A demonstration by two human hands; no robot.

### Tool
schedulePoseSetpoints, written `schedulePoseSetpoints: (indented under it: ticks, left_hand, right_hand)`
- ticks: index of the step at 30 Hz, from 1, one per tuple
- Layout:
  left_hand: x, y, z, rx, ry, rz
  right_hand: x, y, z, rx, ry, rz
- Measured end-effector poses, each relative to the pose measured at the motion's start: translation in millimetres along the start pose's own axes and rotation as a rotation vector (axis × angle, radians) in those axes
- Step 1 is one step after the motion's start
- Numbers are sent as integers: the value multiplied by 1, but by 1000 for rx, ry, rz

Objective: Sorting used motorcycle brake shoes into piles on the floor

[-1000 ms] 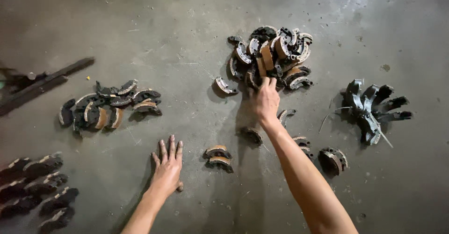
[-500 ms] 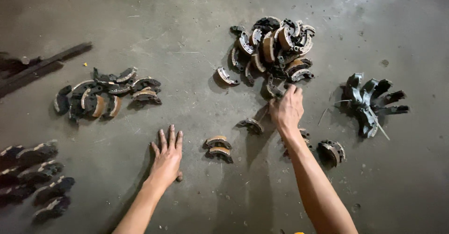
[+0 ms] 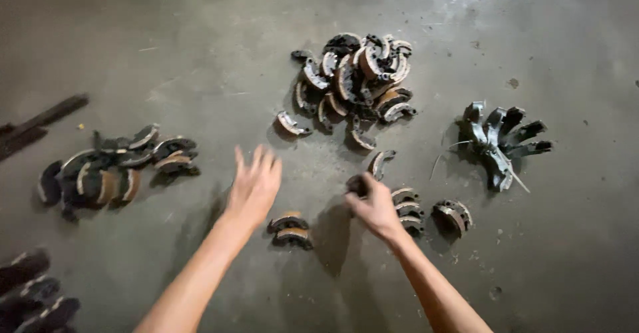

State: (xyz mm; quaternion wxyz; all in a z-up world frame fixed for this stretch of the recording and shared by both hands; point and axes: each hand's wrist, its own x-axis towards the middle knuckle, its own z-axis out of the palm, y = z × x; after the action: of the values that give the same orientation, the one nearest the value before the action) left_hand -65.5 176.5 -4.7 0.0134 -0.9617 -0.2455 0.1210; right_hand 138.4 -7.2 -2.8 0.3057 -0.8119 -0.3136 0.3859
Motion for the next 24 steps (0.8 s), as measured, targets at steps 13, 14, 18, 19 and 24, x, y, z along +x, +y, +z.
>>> schedulePoseSetpoints:
  ticks: [13, 14, 18, 19, 24]
  left_hand:
    - [78, -19, 111, -262, -108, -132]
    - [58, -14, 107, -262, -106, -135]
    - [-29, 8, 62, -591, -213, -117]
    - [-53, 17, 45, -723, -231, -71]
    - [-90, 29, 28, -646, -141, -10]
  right_hand:
    - [71, 50, -42, -392, 135, 273]
    - [67, 46, -42, -392, 134, 269]
    - [53, 42, -34, -306, 103, 123]
    - [48, 44, -30, -237, 70, 6]
    - [0, -15, -6, -35, -141, -192]
